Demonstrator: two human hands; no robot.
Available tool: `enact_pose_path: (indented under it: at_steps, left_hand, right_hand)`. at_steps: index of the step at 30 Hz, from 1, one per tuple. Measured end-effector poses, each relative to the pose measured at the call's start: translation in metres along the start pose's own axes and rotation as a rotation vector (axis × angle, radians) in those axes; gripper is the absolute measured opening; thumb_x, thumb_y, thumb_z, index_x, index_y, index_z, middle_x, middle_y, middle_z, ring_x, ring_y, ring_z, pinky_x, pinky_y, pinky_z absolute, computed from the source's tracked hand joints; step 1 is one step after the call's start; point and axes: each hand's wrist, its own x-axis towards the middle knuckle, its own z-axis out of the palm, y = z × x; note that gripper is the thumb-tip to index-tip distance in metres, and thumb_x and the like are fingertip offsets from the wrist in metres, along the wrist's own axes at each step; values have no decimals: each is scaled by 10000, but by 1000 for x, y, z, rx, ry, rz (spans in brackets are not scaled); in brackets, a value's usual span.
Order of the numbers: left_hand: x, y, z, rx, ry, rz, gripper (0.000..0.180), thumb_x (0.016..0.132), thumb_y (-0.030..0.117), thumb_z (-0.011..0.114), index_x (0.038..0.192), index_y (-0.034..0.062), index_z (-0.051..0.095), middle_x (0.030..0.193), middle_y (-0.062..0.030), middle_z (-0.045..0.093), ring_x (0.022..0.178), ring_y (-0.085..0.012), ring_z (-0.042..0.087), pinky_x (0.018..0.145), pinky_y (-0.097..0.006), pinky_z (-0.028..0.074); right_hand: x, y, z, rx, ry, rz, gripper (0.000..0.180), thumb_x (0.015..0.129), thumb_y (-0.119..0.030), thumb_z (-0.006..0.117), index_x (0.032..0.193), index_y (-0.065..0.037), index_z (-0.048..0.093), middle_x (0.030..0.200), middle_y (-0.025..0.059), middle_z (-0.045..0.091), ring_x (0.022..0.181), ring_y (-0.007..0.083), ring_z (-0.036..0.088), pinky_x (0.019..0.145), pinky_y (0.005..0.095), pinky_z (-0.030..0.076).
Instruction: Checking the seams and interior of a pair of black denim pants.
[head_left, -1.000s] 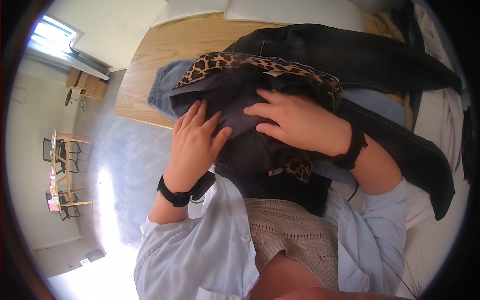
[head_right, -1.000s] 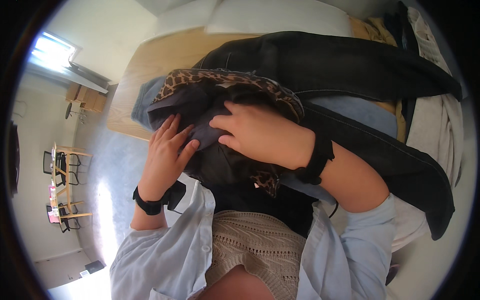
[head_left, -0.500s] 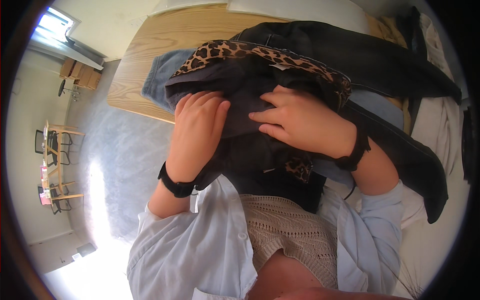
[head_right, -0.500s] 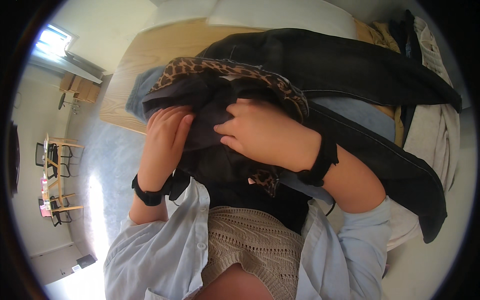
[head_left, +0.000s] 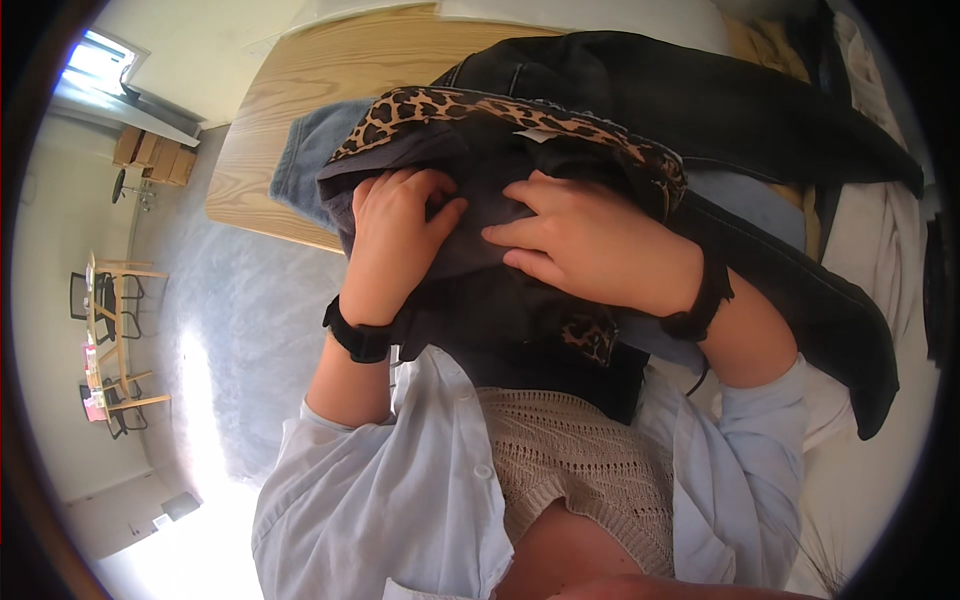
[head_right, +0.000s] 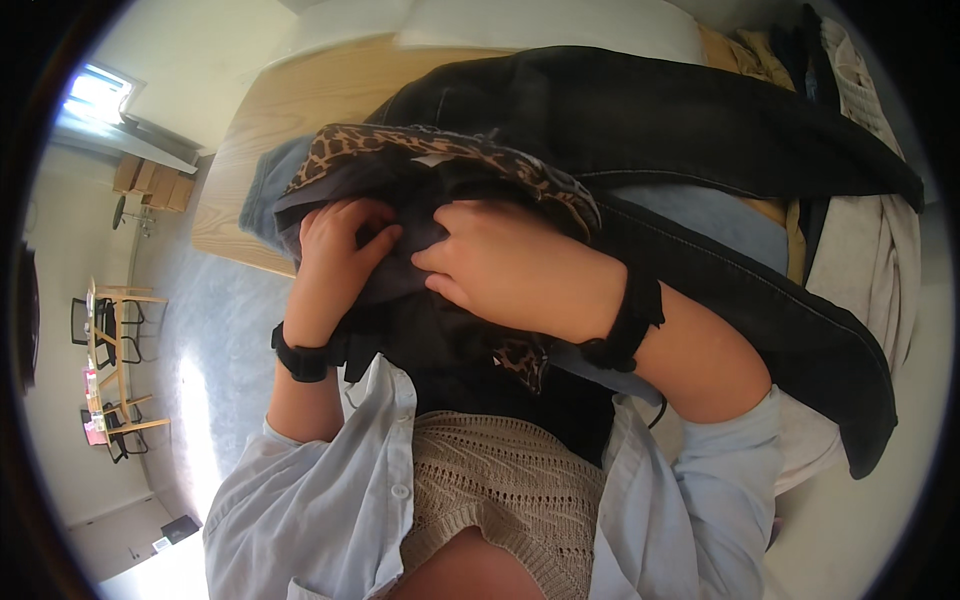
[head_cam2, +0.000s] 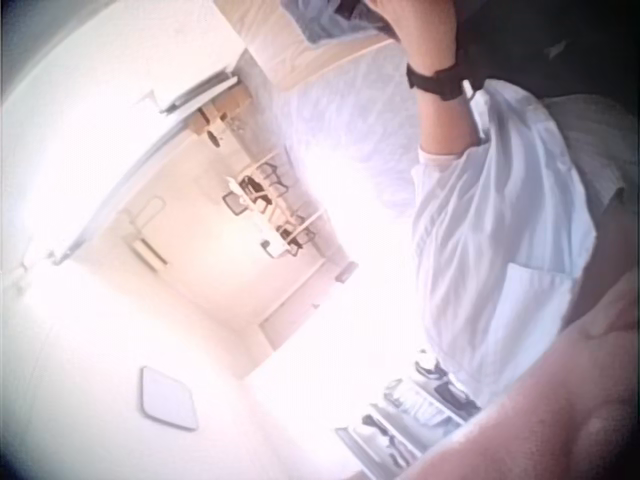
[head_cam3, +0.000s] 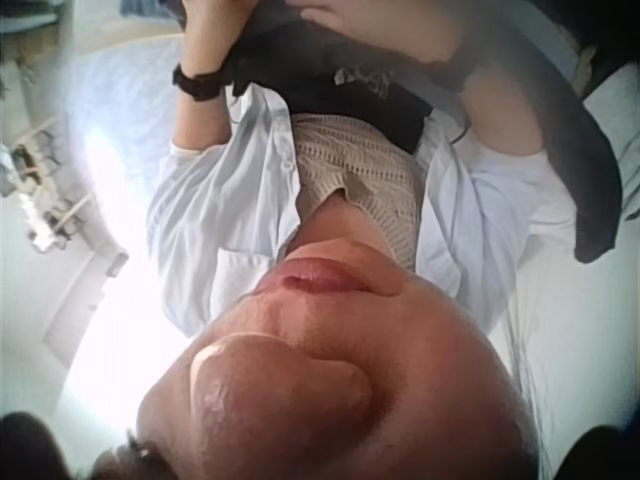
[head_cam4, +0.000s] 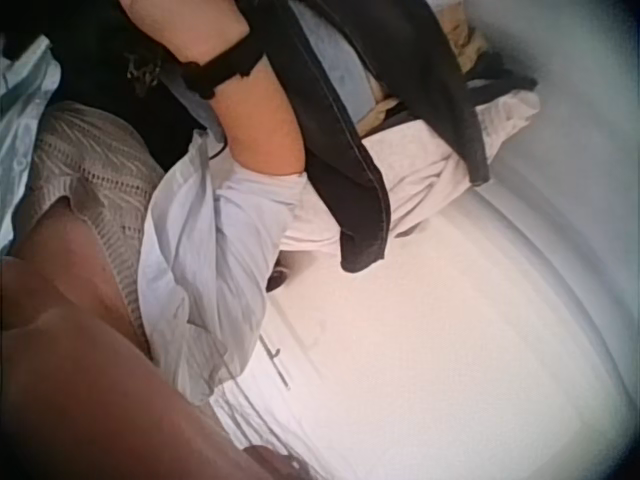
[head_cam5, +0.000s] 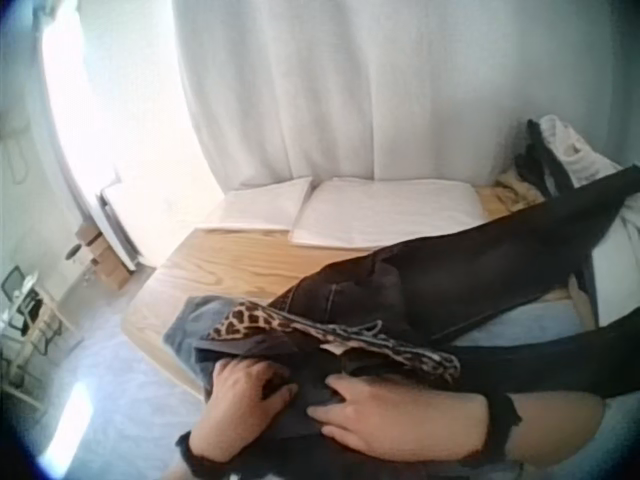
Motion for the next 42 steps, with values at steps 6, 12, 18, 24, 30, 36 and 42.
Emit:
enact_pose_path:
  at_steps: [6,12,18,24,30,36,42]
  left_hand:
    - [1,0,2,-38,-9,6,158,760,169,676,861,63,618,805,-72,605,845,-253,565,827,-368,352]
    - [-2,-2,6,-76,72,19,153,728,121,676,797,75,547,808,-73,575,857,-260,546,841,-362,350]
    - [-3,1,9,-208,38,-36,162,723,44,626,861,97,560,800,-73,550,822,-257,526,828,-350,366]
    - [-6,8,13,-249,152,22,277,737,26,601,1000,109,621,808,-60,559,839,-247,530,839,-355,380]
    - [-9,2,18,-356,250,-20,238,762,18,585,989,70,630,931,-98,589,907,-262,543,885,-337,390]
    - [-14,-1,20,-518,265,-104,200,768,-5,563,951,40,631,942,-98,585,910,-225,546,832,-279,412]
    - [-8,9,8,-467,184,-115,192,770,2,575,951,36,628,909,-99,569,883,-241,551,831,-289,417]
  right_hand:
    - [1,2,1,136,81,34,229,839,-228,620,983,-62,685,1229,176,533,1099,343,530,907,357,445]
    - [6,11,-3,178,288,85,203,844,-173,607,974,-33,675,1157,182,593,992,327,607,847,342,483]
    - [10,24,-12,188,423,280,283,803,-69,612,1080,-13,615,1029,158,646,963,284,629,834,331,488]
    - [6,31,-13,150,351,305,314,761,-76,640,1067,-5,621,1024,155,639,954,295,622,839,334,482]
    - [7,36,-8,4,343,235,274,733,-102,649,988,0,653,1107,145,608,962,318,603,844,343,478]
    - [3,34,-11,-26,240,235,196,722,-74,625,907,-10,638,1033,119,603,891,303,606,782,354,480]
    - [4,35,-9,-27,256,237,97,714,-61,617,788,-7,584,908,102,584,818,300,592,710,375,466]
